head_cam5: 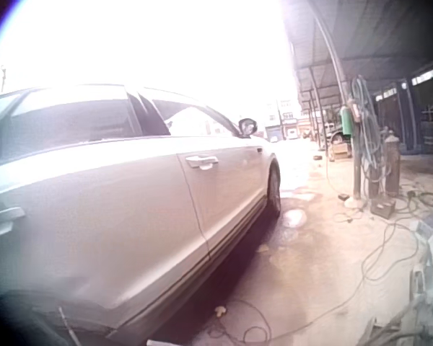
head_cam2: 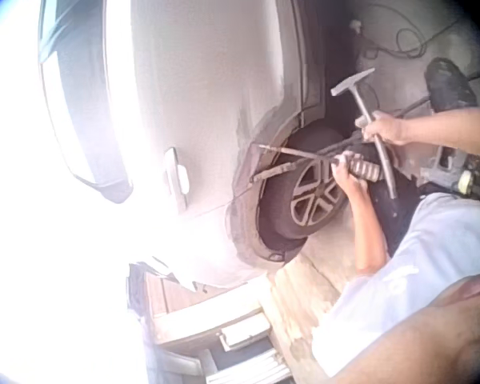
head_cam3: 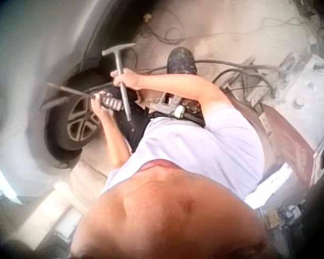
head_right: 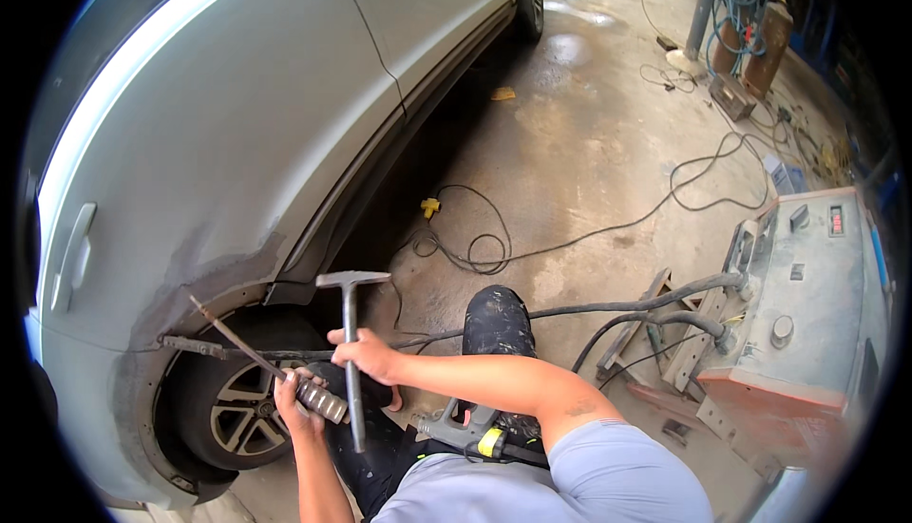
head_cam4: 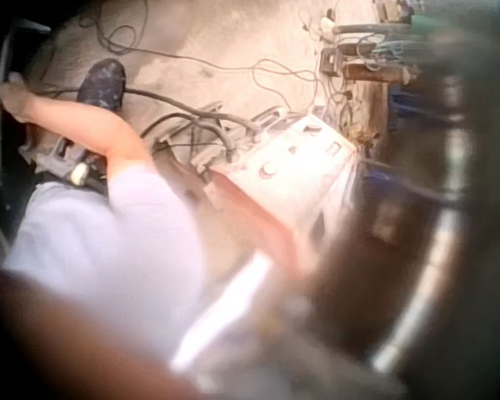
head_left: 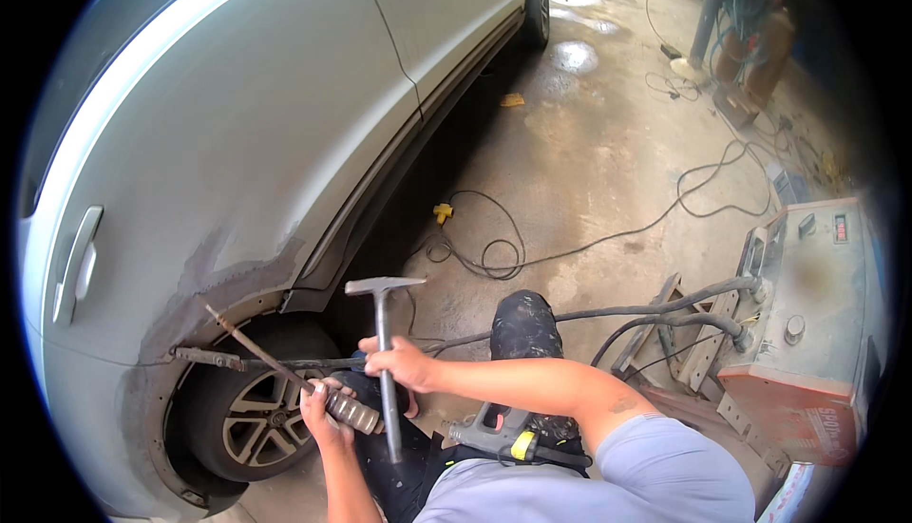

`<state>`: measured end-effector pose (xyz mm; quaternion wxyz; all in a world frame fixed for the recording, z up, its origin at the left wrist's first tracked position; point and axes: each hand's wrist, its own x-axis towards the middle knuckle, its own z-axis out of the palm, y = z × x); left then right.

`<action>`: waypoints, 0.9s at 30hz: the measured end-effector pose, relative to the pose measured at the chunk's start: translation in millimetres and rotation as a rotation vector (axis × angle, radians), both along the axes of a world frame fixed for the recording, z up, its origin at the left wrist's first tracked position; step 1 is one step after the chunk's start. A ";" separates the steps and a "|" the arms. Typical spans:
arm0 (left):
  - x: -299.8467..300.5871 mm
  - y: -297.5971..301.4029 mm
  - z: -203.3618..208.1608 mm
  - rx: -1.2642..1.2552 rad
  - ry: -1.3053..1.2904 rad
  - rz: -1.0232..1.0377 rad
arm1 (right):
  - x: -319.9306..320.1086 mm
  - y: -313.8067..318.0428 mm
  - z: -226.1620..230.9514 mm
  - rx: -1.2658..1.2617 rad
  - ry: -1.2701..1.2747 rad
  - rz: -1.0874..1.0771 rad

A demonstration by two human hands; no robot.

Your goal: The person uses a pneumatic dent puller and a hammer to repair a dent on the rear quarter panel of a silver car. They repeatedly attach the puller to the dented area, apply tension, and strike the tool with a hammer to gradually flatten the panel.

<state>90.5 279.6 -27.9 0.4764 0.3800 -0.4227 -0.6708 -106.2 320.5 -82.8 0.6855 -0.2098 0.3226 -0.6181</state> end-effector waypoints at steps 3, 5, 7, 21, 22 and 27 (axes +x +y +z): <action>-4.0 5.3 7.5 0.012 0.006 0.026 | 36.0 -15.7 4.4 -0.111 -0.040 0.145; 8.3 5.2 5.5 -0.014 -0.011 -0.019 | 53.1 -18.1 16.9 -0.124 -0.116 0.186; 9.6 10.5 15.3 -0.001 -0.060 -0.017 | 66.7 -27.2 21.0 -0.180 -0.185 0.260; -22.1 19.3 126.3 0.065 -1.685 -0.538 | 95.9 32.5 5.9 -0.075 -0.242 0.280; -53.0 7.3 146.0 -0.001 -1.862 -0.661 | 87.0 31.0 6.2 -0.108 -0.190 0.253; -196.0 -98.0 191.2 -1.273 -2.004 -0.327 | 43.3 6.7 4.5 -0.105 -0.091 -0.014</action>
